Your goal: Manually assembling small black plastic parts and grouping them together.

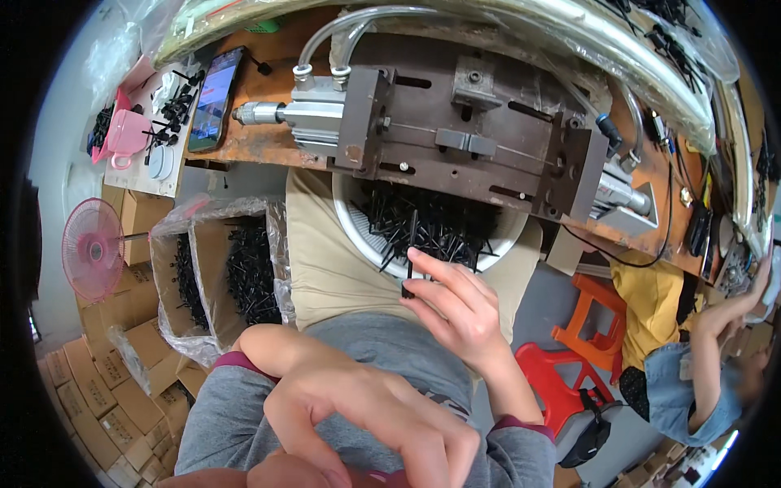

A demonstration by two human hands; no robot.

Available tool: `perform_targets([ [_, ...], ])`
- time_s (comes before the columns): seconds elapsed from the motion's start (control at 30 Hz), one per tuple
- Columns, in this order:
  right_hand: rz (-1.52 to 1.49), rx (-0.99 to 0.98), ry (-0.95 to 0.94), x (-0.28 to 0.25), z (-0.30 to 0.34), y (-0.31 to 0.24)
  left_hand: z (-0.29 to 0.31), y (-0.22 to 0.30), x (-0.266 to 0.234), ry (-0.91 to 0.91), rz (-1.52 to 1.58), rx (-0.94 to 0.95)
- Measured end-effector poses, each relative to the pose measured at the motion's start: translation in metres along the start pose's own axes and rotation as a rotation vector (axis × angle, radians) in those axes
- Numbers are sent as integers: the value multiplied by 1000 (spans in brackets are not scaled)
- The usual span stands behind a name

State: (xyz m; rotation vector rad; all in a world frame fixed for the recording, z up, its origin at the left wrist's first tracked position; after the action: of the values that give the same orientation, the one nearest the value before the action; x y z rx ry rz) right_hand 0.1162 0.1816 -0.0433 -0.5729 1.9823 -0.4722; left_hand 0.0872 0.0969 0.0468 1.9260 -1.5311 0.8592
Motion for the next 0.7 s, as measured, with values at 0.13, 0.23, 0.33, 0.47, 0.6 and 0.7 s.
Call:
perform_targets([
  [0.13,87,51,-37,23,25,34,10,20,-2,179,-136,-277],
  [0.23,308,88,-57,34,39,57,39,29,-16,310,-583,-199],
  [0.33,461,74,-134,33,55,71,99,56,-56,779,-1111,-186],
  [0.47,564,6,-311,48,66,87,200,115,-106,1362,-1686,47],
  [0.6,574,-105,-414,91,53,98,223,162,-154,1292,-2391,-29],
  [0.7,546,-160,-432,116,40,110,239,185,-194,1401,-2521,-401],
])
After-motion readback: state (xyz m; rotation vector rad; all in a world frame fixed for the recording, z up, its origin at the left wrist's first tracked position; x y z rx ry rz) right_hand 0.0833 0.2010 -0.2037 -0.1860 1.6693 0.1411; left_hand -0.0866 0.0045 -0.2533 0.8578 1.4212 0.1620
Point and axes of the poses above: each hand's wrist, its own z-axis away from the middle knuckle, its own x-axis out of the palm, y = z × x, the point moved 5 cm from there along -z, towards the middle knuckle, and after that the axes turned 15 degrees about z, right-handed, at the moved point
